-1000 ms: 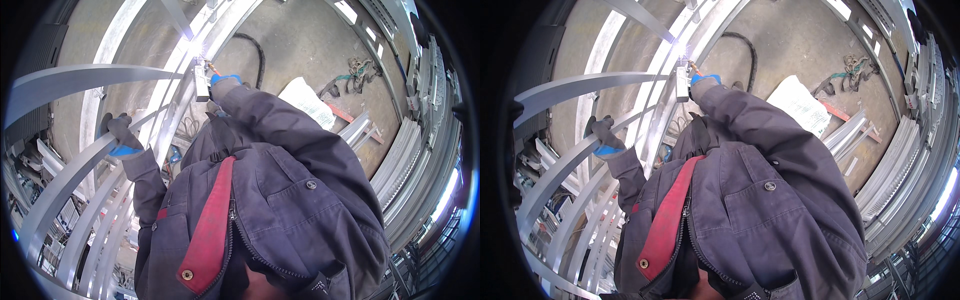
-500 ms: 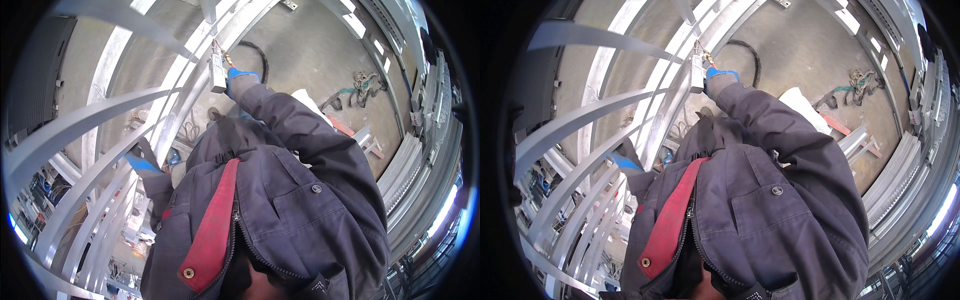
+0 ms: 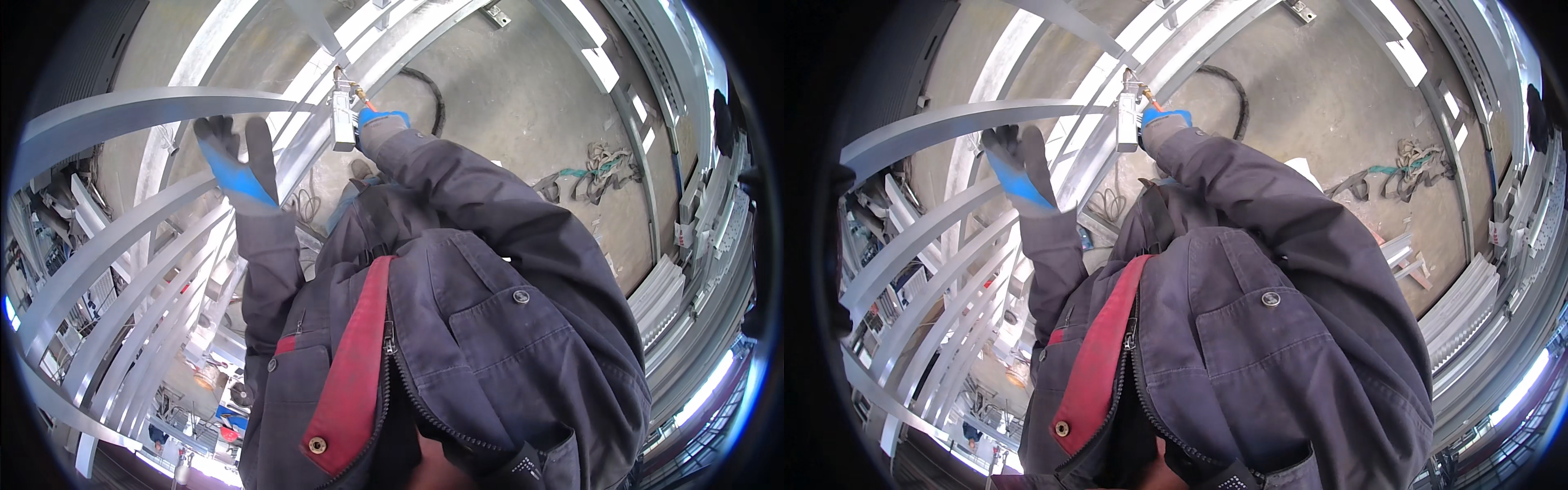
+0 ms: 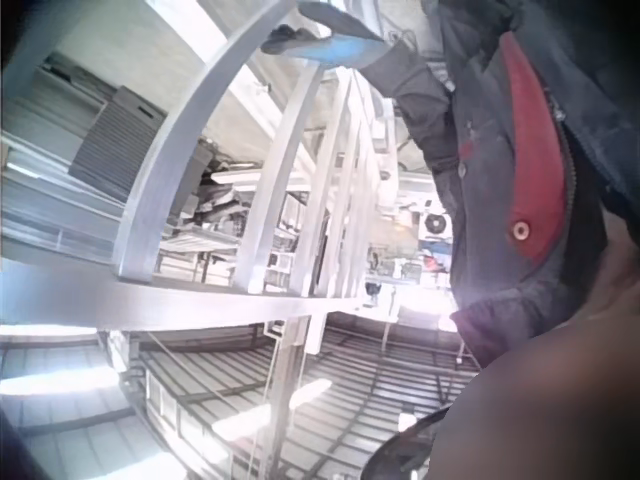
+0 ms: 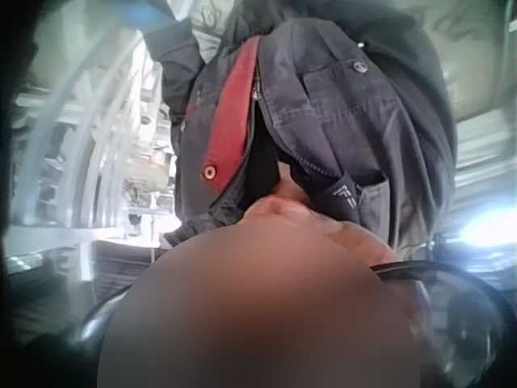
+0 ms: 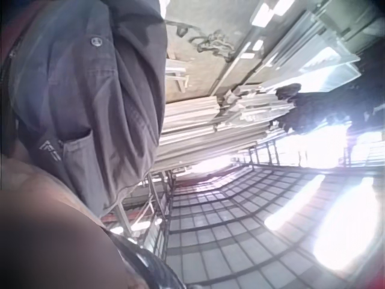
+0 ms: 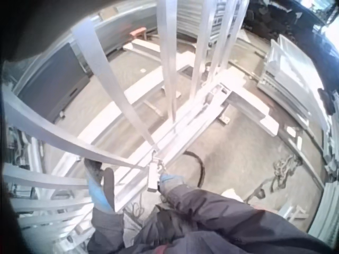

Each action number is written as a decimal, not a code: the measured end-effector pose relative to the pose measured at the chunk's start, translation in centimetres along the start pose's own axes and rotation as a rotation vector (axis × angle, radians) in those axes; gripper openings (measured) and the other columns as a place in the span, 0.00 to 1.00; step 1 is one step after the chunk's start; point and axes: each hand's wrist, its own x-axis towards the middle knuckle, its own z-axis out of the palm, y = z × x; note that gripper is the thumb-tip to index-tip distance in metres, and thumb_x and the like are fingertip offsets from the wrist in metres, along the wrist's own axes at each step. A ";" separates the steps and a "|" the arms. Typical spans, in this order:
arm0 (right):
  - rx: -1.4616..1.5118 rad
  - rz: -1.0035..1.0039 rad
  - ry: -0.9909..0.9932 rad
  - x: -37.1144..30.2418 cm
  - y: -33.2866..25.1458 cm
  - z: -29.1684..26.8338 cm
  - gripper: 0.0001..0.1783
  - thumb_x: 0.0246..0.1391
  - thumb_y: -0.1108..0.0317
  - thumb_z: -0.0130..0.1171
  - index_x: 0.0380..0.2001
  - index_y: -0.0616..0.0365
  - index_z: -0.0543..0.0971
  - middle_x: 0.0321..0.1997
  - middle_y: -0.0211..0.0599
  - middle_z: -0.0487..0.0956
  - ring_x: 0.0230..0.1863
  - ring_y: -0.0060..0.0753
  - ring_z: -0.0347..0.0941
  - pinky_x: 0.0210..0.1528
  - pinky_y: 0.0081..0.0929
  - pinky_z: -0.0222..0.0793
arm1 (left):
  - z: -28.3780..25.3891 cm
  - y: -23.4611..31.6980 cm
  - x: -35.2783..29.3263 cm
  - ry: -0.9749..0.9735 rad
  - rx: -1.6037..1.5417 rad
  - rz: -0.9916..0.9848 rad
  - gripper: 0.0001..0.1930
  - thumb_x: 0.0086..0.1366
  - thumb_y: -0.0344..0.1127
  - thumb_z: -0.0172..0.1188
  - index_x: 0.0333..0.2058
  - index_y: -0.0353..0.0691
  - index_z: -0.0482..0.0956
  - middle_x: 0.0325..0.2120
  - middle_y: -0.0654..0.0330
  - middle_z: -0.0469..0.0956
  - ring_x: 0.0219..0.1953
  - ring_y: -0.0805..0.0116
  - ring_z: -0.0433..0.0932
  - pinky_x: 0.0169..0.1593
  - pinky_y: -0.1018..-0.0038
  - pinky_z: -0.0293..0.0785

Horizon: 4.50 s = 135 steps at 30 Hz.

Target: The person welds joints on a white metal frame using a handheld welding torch. They hold the frame with one hand and guide the torch along seams with the other, moving around the structure to access different joints.

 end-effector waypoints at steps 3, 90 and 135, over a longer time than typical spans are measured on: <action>-0.007 -0.016 0.024 0.3 0.2 0.4 0.20 0.63 0.58 0.56 0.52 0.56 0.79 0.39 0.42 0.87 0.42 0.45 0.86 0.41 0.43 0.80 | 1.3 0.5 3.3 -0.071 -0.185 0.043 0.43 0.66 0.41 0.70 0.70 0.29 0.56 0.57 0.45 0.72 0.59 0.59 0.73 0.63 0.65 0.69; 0.023 0.185 0.083 -0.8 5.8 -5.4 0.19 0.61 0.54 0.59 0.48 0.55 0.81 0.41 0.48 0.87 0.46 0.51 0.85 0.45 0.47 0.79 | 3.9 -3.2 6.3 0.080 -0.006 -0.013 0.21 0.70 0.39 0.57 0.52 0.24 0.75 0.33 0.50 0.84 0.38 0.65 0.81 0.48 0.72 0.76; -0.112 0.095 -0.054 3.7 8.1 -8.6 0.19 0.63 0.53 0.58 0.49 0.54 0.82 0.45 0.46 0.87 0.50 0.46 0.84 0.48 0.46 0.76 | 4.8 -2.9 6.3 0.158 -0.012 -0.134 0.24 0.69 0.38 0.55 0.54 0.20 0.72 0.35 0.48 0.85 0.42 0.65 0.80 0.54 0.72 0.72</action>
